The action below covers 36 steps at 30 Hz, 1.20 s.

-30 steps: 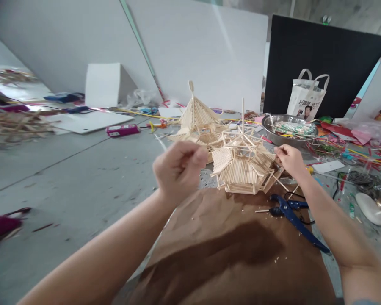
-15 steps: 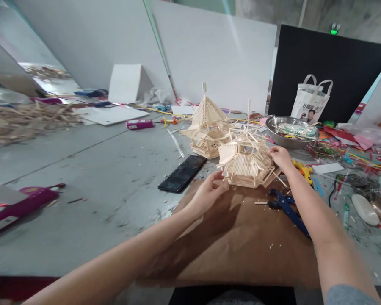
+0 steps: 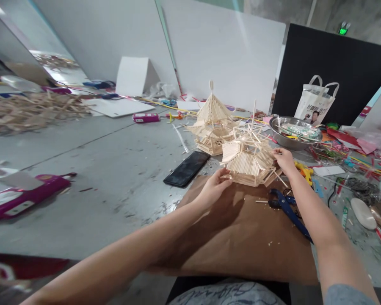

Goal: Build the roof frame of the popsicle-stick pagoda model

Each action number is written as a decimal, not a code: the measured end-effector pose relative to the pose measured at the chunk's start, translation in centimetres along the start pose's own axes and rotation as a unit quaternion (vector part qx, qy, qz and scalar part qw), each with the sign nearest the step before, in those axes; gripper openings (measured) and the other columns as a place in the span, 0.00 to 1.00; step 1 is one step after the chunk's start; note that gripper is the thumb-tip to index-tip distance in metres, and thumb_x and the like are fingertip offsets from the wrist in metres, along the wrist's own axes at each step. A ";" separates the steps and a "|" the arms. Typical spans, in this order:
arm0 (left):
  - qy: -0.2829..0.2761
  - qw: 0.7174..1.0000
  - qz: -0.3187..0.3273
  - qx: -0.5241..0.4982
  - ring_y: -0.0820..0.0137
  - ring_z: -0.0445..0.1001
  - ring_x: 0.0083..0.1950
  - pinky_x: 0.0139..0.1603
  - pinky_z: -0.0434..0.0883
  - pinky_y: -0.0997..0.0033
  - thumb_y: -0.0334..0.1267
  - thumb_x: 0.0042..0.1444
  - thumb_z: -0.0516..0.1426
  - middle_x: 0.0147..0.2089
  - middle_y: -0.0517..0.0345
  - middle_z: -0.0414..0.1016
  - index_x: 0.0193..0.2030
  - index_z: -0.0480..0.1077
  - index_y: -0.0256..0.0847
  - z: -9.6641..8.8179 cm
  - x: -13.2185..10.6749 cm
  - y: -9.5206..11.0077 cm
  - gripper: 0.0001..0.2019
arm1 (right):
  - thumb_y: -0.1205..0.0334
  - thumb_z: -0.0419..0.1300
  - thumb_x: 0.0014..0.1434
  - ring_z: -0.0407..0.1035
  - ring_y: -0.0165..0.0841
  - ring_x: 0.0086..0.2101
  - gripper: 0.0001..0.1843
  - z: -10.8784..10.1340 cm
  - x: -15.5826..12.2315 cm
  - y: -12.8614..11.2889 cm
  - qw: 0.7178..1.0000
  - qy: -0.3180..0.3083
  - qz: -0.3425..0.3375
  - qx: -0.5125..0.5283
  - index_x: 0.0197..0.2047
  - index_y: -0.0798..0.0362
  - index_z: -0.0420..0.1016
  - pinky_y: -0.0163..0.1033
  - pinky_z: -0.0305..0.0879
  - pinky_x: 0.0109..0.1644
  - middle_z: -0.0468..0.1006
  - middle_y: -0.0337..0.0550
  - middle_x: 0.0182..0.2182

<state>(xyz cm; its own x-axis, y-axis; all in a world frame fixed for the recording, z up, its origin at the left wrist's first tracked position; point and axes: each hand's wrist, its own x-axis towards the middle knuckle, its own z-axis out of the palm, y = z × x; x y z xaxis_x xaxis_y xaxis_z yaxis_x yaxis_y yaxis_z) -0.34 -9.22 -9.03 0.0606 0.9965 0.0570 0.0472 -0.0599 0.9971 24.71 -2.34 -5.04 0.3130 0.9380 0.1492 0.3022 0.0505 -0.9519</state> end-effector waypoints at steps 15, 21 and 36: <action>0.000 0.999 0.014 0.033 0.66 0.72 0.35 0.36 0.69 0.67 0.40 0.44 0.59 0.35 0.57 0.74 0.42 0.67 0.40 -4.0 3.1 -1.4 0.17 | 0.51 0.66 0.38 0.70 0.31 0.30 0.21 0.8 -7.2 -0.8 0.994 0.005 0.035 0.107 0.35 0.54 0.73 0.43 0.69 0.40 0.76 0.41 0.30; -0.001 0.998 0.026 0.064 0.65 0.73 0.36 0.37 0.69 0.67 0.39 0.45 0.58 0.35 0.58 0.75 0.42 0.68 0.41 -4.3 3.4 -2.1 0.15 | 0.53 0.66 0.39 0.69 0.30 0.32 0.20 0.9 -9.1 -1.5 0.994 0.022 0.027 0.107 0.36 0.53 0.75 0.40 0.67 0.42 0.76 0.40 0.32; -0.005 0.996 0.073 -0.040 0.65 0.72 0.44 0.49 0.67 0.65 0.36 0.44 0.56 0.43 0.52 0.74 0.45 0.69 0.35 -5.1 4.0 0.1 0.19 | 0.58 0.62 0.49 0.69 0.31 0.43 0.23 1.1 -15.3 -3.2 0.980 -0.169 0.007 0.107 0.49 0.47 0.64 0.39 0.67 0.47 0.71 0.44 0.48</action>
<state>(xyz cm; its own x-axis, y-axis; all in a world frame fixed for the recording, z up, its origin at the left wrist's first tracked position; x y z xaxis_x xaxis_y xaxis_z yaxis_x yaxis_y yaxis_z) -5.17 -4.95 -8.42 0.0714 0.9768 0.2020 -0.0433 -0.1993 0.9790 17.94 -16.44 -4.61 -0.0120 0.9973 0.0730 0.0931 0.0738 -0.9929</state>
